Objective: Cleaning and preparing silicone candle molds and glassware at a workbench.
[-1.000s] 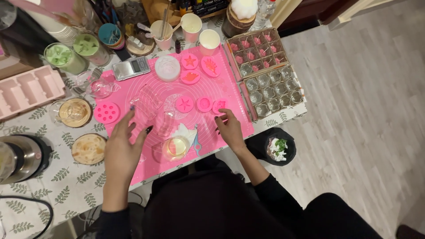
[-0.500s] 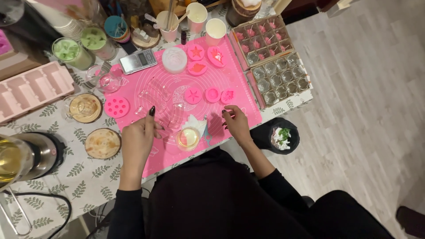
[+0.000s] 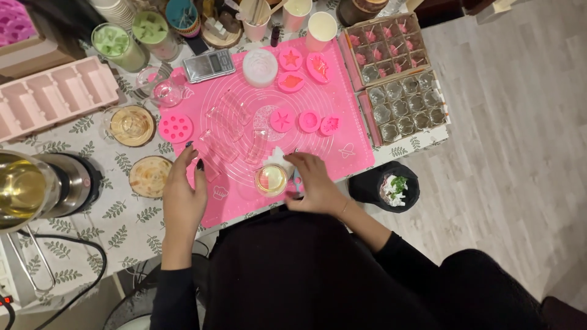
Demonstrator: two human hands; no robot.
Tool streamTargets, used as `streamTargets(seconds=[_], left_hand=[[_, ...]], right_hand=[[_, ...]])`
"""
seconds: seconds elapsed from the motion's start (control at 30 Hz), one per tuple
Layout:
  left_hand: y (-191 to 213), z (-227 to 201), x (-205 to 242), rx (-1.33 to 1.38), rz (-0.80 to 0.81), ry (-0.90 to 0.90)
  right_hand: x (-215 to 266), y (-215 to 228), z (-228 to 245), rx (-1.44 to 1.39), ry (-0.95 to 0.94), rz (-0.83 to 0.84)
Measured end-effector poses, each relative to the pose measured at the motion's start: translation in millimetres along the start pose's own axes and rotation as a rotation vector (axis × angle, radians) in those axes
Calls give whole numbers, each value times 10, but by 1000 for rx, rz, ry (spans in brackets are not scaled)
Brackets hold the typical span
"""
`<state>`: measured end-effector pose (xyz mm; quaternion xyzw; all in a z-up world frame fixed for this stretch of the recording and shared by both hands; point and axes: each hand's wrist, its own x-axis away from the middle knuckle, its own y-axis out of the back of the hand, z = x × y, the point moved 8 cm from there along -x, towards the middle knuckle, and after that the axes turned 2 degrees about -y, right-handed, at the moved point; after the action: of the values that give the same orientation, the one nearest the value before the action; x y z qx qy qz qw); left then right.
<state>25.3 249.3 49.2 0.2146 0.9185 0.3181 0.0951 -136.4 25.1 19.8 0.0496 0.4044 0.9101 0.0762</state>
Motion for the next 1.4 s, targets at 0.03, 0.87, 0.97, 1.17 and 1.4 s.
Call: streamTargets(seconds=[0.03, 0.87, 0.97, 1.17, 1.4], left_hand=[[12, -18, 18, -1, -3, 7], [-1477, 599, 742, -102, 455, 383], [-1553, 96, 574, -19, 294, 157], [-2030, -18, 506, -191, 234, -270], [-1912, 309, 653, -292, 205, -375]], right_hand=[[12, -84, 14, -2, 3, 7], [104, 608, -83, 151, -131, -298], [147, 665, -166, 179, -188, -293], [247, 718, -254, 154, -200, -314], [315, 775, -354, 109, -207, -301]])
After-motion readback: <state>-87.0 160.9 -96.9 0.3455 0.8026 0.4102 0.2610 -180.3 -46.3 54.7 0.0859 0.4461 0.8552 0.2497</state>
